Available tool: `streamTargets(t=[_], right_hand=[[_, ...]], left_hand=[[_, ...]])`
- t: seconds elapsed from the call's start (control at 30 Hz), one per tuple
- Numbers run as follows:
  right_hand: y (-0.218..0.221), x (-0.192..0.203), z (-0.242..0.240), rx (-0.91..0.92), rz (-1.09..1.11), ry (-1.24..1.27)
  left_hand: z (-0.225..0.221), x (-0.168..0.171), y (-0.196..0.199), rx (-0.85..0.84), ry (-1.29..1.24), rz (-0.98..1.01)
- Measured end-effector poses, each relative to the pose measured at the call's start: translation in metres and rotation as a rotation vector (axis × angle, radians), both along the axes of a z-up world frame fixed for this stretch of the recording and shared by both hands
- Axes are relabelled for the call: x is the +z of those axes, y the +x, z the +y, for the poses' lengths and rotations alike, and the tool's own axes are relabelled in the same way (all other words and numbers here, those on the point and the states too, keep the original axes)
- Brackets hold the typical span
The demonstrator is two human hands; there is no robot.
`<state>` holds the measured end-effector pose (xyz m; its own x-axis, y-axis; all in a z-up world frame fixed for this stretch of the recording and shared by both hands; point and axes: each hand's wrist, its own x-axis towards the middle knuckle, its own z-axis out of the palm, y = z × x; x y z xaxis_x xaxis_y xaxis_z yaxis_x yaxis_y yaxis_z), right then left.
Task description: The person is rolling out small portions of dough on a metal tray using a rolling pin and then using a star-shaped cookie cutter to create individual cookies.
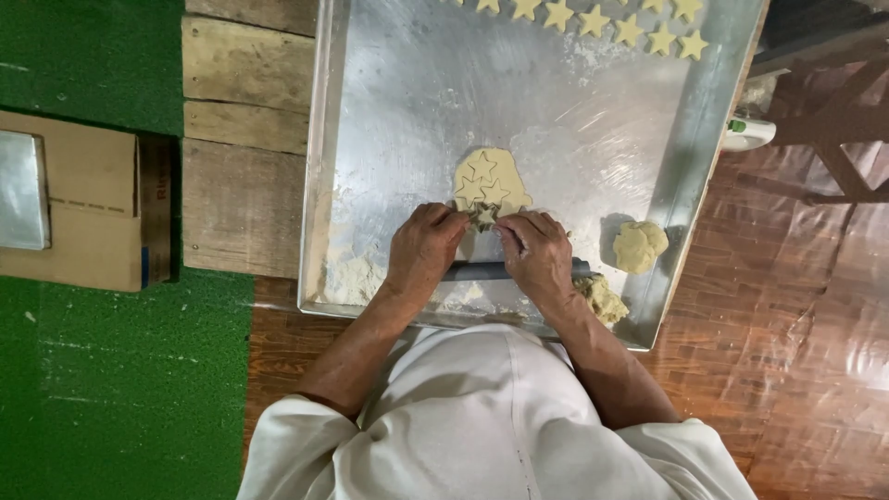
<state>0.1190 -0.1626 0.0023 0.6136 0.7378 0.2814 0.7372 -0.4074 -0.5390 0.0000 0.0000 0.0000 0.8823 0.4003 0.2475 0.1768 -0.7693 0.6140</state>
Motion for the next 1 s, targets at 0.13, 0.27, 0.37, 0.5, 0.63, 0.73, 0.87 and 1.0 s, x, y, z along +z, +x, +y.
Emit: streamTargets(t=[0.13, 0.27, 0.37, 0.5, 0.63, 0.73, 0.87, 1.0], right_hand=[[0.0, 0.001, 0.001, -0.012, 0.004, -0.007], [0.0, 0.004, 0.002, -0.011, 0.006, -0.006], [0.001, 0.002, 0.002, -0.013, 0.018, -0.014], [0.007, -0.019, -0.022, -0.045, 0.048, -0.047], [0.012, 0.025, -0.049, 0.045, -0.017, -0.188], [0.004, 0.05, -0.059, 0.129, -0.107, -0.253], [-0.002, 0.03, -0.077, 0.169, -0.142, -0.282], [-0.002, 0.021, -0.078, 0.218, -0.162, -0.267]], left_hand=[[0.0, 0.0, 0.001, -0.005, 0.006, -0.004], [0.001, -0.002, 0.001, -0.006, 0.009, 0.011], [0.0, 0.004, 0.001, -0.007, -0.005, 0.017], [0.003, 0.011, -0.006, 0.022, -0.104, 0.085], [0.01, 0.003, -0.03, -0.074, -0.055, 0.201], [0.01, 0.025, -0.044, -0.128, -0.008, 0.274], [0.002, 0.037, -0.057, -0.277, 0.099, 0.426], [-0.003, 0.024, -0.072, -0.285, 0.229, 0.431]])
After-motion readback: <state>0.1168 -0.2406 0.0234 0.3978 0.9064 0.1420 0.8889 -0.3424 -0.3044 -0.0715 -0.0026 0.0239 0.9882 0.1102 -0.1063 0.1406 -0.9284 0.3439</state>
